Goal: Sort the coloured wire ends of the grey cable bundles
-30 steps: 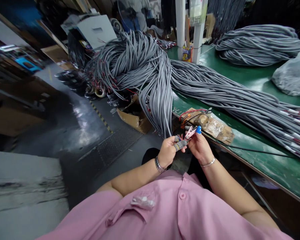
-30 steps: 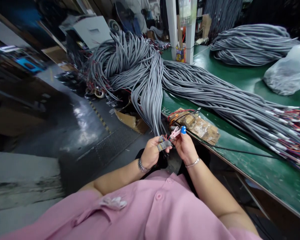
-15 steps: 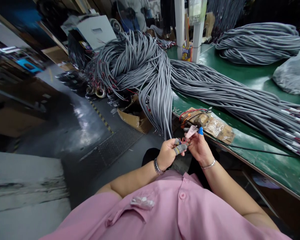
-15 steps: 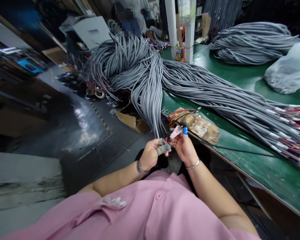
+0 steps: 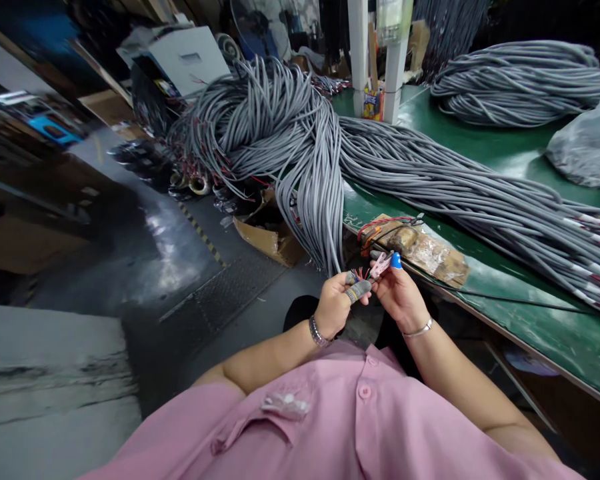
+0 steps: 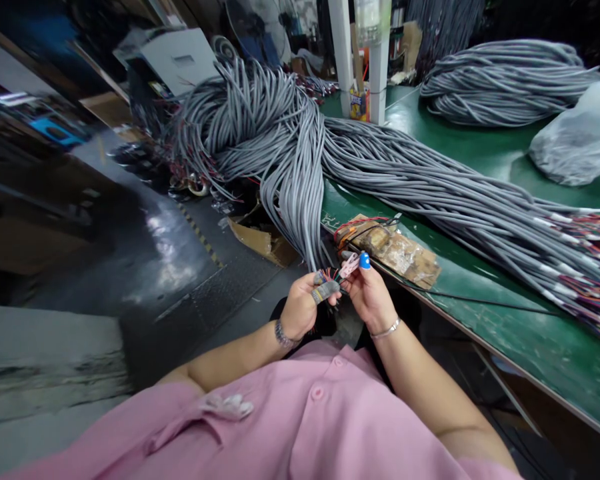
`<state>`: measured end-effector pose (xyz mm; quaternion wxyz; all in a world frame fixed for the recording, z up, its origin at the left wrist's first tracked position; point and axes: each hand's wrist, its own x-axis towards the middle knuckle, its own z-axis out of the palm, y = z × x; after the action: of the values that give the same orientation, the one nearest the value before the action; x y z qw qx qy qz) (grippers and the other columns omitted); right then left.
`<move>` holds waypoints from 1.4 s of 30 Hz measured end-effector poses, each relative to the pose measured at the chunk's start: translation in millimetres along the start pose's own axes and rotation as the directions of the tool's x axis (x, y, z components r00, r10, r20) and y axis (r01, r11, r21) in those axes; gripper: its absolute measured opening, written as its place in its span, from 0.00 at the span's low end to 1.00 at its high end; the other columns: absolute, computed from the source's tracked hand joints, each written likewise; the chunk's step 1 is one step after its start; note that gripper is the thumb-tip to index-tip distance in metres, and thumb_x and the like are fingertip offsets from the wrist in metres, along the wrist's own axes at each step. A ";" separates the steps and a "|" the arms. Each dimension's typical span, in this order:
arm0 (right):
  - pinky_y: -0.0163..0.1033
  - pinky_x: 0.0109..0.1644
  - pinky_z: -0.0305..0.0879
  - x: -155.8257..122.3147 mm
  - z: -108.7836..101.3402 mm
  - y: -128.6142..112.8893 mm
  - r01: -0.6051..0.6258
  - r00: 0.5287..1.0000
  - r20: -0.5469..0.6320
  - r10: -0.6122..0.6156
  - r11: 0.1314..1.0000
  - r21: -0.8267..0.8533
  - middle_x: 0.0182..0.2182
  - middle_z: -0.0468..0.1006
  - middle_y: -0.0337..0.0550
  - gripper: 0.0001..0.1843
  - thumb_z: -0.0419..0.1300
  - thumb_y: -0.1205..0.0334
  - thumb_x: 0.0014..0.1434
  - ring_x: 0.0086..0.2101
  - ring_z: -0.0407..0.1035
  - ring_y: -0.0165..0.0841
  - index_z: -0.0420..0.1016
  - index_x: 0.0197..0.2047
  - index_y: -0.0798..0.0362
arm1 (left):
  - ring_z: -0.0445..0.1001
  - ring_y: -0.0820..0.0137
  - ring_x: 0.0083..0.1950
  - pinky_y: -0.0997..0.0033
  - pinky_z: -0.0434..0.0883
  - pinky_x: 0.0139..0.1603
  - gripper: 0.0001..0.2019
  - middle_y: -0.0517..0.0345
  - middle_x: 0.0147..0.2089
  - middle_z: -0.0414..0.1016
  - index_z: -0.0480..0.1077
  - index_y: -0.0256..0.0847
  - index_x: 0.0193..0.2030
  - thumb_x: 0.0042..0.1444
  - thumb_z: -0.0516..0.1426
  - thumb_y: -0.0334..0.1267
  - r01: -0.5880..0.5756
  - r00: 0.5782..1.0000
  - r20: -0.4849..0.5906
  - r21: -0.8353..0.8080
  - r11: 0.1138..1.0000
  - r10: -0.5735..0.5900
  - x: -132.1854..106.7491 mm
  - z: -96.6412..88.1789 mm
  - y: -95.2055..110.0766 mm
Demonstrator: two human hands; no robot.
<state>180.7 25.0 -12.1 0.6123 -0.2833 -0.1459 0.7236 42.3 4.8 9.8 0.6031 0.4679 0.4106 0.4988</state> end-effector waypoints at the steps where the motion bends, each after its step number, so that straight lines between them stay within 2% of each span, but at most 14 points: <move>1: 0.34 0.30 0.71 0.4 0.8 0.2 0.008 1.000 -0.015 -0.008 1.000 0.011 0.31 0.80 0.40 0.18 0.70 0.49 0.50 0.28 0.71 0.29 0.79 0.38 0.54 | 0.71 0.73 0.26 0.72 0.68 0.34 0.11 0.59 0.22 0.74 0.72 0.36 0.28 0.51 0.64 0.41 0.003 1.000 0.002 0.009 1.000 -0.004 0.2 -0.2 -0.5; 6: 0.35 0.29 0.71 1.3 2.6 2.8 0.029 0.999 -0.025 -0.029 0.999 0.022 0.29 0.80 0.40 0.16 0.70 0.50 0.51 0.27 0.71 0.30 0.78 0.35 0.54 | 0.71 0.74 0.26 0.73 0.67 0.33 0.11 0.58 0.23 0.74 0.73 0.35 0.28 0.52 0.64 0.41 0.018 1.000 0.011 0.055 0.998 -0.018 0.1 -0.6 -2.9; 13: 0.35 0.31 0.71 -2.5 -3.5 1.2 -0.066 0.995 0.078 0.063 0.997 0.035 0.32 0.80 0.41 0.27 0.61 0.35 0.53 0.28 0.72 0.29 0.77 0.37 0.52 | 0.69 0.76 0.24 0.74 0.66 0.30 0.11 0.58 0.23 0.74 0.73 0.34 0.29 0.51 0.64 0.41 0.018 1.000 0.006 0.044 0.999 -0.018 -6.3 -3.6 1.2; 19: 0.32 0.32 0.71 -4.1 -2.7 -1.8 -0.003 0.998 0.070 0.006 0.999 -0.041 0.32 0.79 0.39 0.18 0.66 0.46 0.54 0.29 0.72 0.27 0.78 0.38 0.53 | 0.70 0.75 0.24 0.74 0.66 0.30 0.09 0.59 0.23 0.75 0.72 0.35 0.29 0.51 0.64 0.39 -0.017 0.999 -0.032 -0.031 0.999 0.016 -6.7 -3.0 1.0; 24: 0.33 0.32 0.71 -3.0 -4.4 -0.9 -0.032 0.997 0.075 0.033 0.999 -0.013 0.32 0.80 0.39 0.19 0.65 0.43 0.54 0.30 0.73 0.29 0.78 0.36 0.52 | 0.70 0.75 0.25 0.73 0.67 0.33 0.09 0.60 0.22 0.73 0.71 0.36 0.27 0.52 0.63 0.38 -0.044 0.998 -0.042 -0.054 0.998 0.042 -2.8 2.0 0.6; 32: 0.34 0.35 0.72 -0.1 -2.9 0.1 -0.013 1.000 0.021 0.013 1.000 0.026 0.34 0.82 0.38 0.16 0.69 0.50 0.52 0.31 0.74 0.28 0.79 0.39 0.52 | 0.70 0.74 0.26 0.72 0.67 0.34 0.11 0.60 0.21 0.72 0.69 0.37 0.25 0.53 0.63 0.39 -0.034 0.998 -0.051 -0.039 0.999 0.032 2.3 1.4 -2.7; 37: 0.34 0.36 0.72 -0.8 -1.3 1.6 0.002 1.000 0.012 -0.003 0.999 0.035 0.34 0.82 0.40 0.17 0.69 0.48 0.52 0.32 0.74 0.29 0.79 0.38 0.52 | 0.70 0.74 0.25 0.72 0.67 0.32 0.11 0.60 0.20 0.72 0.70 0.37 0.26 0.52 0.63 0.40 -0.015 0.999 -0.047 -0.025 1.000 0.013 0.7 1.0 -3.4; 42: 0.35 0.37 0.73 -2.4 -5.9 0.9 -0.058 0.996 0.064 0.055 0.997 0.041 0.35 0.81 0.39 0.20 0.66 0.42 0.52 0.33 0.74 0.30 0.77 0.40 0.50 | 0.70 0.74 0.24 0.73 0.67 0.31 0.11 0.58 0.21 0.73 0.70 0.36 0.27 0.51 0.63 0.41 -0.012 0.999 -0.040 0.002 1.000 0.012 -1.6 -0.9 -0.4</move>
<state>183.6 21.6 -16.8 0.5927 -0.2511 -0.1416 0.7521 41.2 3.4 9.2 0.5913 0.4608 0.4202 0.5114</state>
